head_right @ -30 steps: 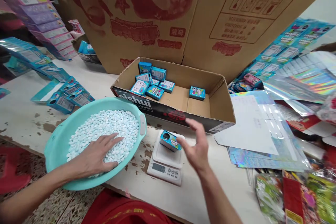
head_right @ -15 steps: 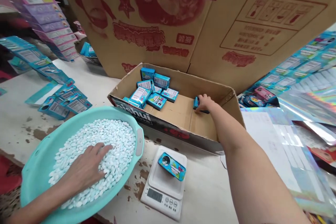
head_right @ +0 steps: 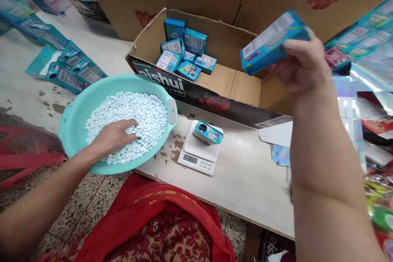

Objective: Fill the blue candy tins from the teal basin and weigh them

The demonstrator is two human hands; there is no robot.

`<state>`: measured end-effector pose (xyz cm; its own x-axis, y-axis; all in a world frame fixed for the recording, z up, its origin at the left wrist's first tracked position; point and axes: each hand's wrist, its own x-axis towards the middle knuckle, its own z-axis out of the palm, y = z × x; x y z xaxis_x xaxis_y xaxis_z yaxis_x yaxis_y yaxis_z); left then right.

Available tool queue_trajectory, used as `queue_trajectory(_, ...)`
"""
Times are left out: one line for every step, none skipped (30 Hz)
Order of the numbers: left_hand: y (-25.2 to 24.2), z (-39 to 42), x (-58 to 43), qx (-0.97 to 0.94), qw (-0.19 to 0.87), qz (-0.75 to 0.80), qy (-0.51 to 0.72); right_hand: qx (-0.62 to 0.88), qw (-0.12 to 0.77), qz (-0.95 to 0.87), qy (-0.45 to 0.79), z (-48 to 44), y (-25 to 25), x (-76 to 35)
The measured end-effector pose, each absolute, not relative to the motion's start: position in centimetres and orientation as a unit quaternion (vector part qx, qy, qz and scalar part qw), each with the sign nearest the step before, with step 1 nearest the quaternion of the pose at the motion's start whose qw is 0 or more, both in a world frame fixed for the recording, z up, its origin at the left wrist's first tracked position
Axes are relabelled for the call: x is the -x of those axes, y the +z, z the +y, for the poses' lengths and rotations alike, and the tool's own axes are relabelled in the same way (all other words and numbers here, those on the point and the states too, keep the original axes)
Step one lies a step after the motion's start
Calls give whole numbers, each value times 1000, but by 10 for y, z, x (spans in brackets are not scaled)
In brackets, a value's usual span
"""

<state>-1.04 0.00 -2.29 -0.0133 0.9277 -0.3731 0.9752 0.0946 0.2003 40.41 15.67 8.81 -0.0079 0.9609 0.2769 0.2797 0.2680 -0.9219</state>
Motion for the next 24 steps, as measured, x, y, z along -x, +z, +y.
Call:
queue_trajectory(-22, 0, 11, -658, 219, 720, -34, 446, 525, -605, 400, 132, 95, -401)
queue_trajectory(-20, 0, 12, -643, 232, 730, -7, 411, 554, -591, 420, 107, 99, -396)
queue_trajectory(-18, -1, 13, -624, 249, 740, 26, 378, 596, -569, 422, 83, 100, -391)
queue_trajectory(-16, -1, 14, -599, 277, 748, 69, 366, 643, -532, 412, 61, 97, -385)
queue_trajectory(-13, -1, 14, -566, 316, 752, 121, 377, 670, -492, 408, 41, 93, -379)
queue_trajectory(-11, -1, 15, -522, 365, 749, 180, 403, 693, -447, 398, 25, 87, -372)
queue_trajectory(-8, -1, 15, -469, 421, 738, 242, 442, 699, -404, 391, 11, 80, -364)
queue_trajectory(-5, 0, 16, -409, 478, 716, 301, 485, 693, -366, 389, 0, 73, -357)
queue_trajectory(-2, 0, 17, -350, 532, 686, 353, 524, 676, -338, 392, -9, 66, -350)
queue_trajectory(1, 1, 18, -296, 578, 648, 398, 554, 652, -323, 405, -16, 61, -342)
queue_trajectory(5, 2, 19, -249, 614, 606, 440, 570, 627, -320, 423, -21, 56, -334)
queue_trajectory(9, 3, 20, -210, 637, 566, 479, 573, 603, -328, 448, -25, 51, -325)
queue_trajectory(12, 4, 20, -172, 647, 535, 516, 565, 583, -343, 472, -27, 48, -315)
queue_trajectory(15, 6, 20, -134, 648, 515, 545, 551, 566, -362, 495, -27, 45, -304)
queue_trajectory(18, 7, 19, -93, 645, 506, 565, 534, 552, -384, 513, -25, 43, -292)
queue_trajectory(20, 8, 18, -52, 642, 507, 573, 516, 539, -407, 527, -23, 41, -278)
queue_trajectory(22, 9, 16, -16, 644, 508, 571, 498, 529, -431, 535, -20, 40, -264)
queue_trajectory(23, 9, 15, 9, 652, 502, 568, 484, 520, -455, 537, -16, 38, -249)
queue_trajectory(23, 10, 14, 21, 662, 485, 572, 473, 513, -478, 533, -12, 36, -235)
queue_trajectory(23, 11, 14, 21, 666, 461, 586, 466, 507, -500, 525, -8, 34, -220)
queue_trajectory(23, 12, 14, 15, 662, 436, 609, 462, 500, -522, 513, -4, 32, -207)
queue_trajectory(22, 13, 15, 11, 651, 418, 633, 459, 494, -543, 500, 0, 29, -195)
queue_trajectory(21, 14, 16, 14, 638, 411, 651, 456, 486, -564, 487, 3, 25, -185)
queue_trajectory(19, 15, 17, 26, 625, 416, 660, 451, 478, -585, 474, 6, 21, -176)
